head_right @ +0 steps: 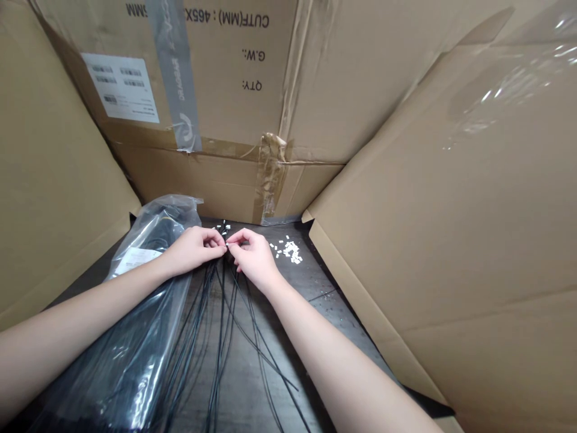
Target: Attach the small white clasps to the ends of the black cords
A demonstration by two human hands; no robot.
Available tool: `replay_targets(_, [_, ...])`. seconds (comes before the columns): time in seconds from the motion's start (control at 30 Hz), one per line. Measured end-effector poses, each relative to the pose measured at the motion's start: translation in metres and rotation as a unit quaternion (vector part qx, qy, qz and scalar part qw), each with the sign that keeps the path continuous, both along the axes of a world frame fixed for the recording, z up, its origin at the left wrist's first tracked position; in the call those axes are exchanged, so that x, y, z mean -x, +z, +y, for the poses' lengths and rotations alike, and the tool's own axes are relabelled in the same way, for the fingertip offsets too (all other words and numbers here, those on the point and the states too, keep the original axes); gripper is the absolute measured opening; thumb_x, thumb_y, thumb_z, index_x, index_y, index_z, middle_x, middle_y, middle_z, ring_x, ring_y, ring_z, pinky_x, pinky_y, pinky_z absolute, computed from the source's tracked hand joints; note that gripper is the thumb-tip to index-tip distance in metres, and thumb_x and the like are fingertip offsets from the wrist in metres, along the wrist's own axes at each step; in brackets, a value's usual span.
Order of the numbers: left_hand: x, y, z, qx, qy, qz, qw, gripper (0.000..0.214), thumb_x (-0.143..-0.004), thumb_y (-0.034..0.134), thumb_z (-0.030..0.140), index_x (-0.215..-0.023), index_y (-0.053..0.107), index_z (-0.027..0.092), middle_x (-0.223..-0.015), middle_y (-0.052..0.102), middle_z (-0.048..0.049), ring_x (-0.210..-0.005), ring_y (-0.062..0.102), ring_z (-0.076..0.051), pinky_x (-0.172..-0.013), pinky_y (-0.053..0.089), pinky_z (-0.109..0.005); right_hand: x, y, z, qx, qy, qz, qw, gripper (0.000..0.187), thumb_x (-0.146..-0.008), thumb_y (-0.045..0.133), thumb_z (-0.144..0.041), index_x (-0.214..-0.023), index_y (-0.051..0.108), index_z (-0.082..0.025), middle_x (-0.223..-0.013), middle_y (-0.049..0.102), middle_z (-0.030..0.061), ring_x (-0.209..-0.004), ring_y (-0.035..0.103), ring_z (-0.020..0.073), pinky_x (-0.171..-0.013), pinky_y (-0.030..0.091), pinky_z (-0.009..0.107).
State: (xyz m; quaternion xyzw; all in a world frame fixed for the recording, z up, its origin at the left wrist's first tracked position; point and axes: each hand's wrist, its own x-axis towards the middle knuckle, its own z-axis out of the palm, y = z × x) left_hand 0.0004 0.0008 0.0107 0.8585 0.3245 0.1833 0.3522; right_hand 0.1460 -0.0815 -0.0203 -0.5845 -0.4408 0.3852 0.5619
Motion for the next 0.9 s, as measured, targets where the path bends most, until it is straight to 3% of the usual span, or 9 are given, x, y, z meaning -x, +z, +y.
replay_targets(0.77, [0.0011, 0.0010, 0.0006, -0.008, 0.005, 0.008, 1.000, 0.015, -0.073, 0.064, 0.027, -0.073, 0.073, 0.015, -0.069, 0.070, -0.0010, -0.066, 0.060, -0.013, -0.065, 0.041, -0.025, -0.0002, 0.0030, -0.0018, 0.004, 0.051, -0.025, 0.998, 0.017, -0.071, 0.065, -0.030, -0.080, 0.058, -0.017, -0.065, 0.055, -0.0055, -0.047, 0.050, 0.0053, -0.037, 0.043, 0.016])
replay_targets(0.9, [0.0005, 0.0011, 0.0003, 0.001, 0.006, -0.001, 1.000, 0.018, -0.075, 0.064, 0.029, -0.075, 0.073, 0.014, -0.071, 0.071, -0.0015, -0.067, 0.061, -0.014, -0.065, 0.042, -0.025, 0.0001, 0.0027, -0.0014, 0.010, 0.034, -0.029, 0.999, 0.016, -0.073, 0.065, -0.030, -0.080, 0.058, -0.017, -0.061, 0.054, -0.0057, -0.046, 0.051, 0.0062, -0.036, 0.043, 0.016])
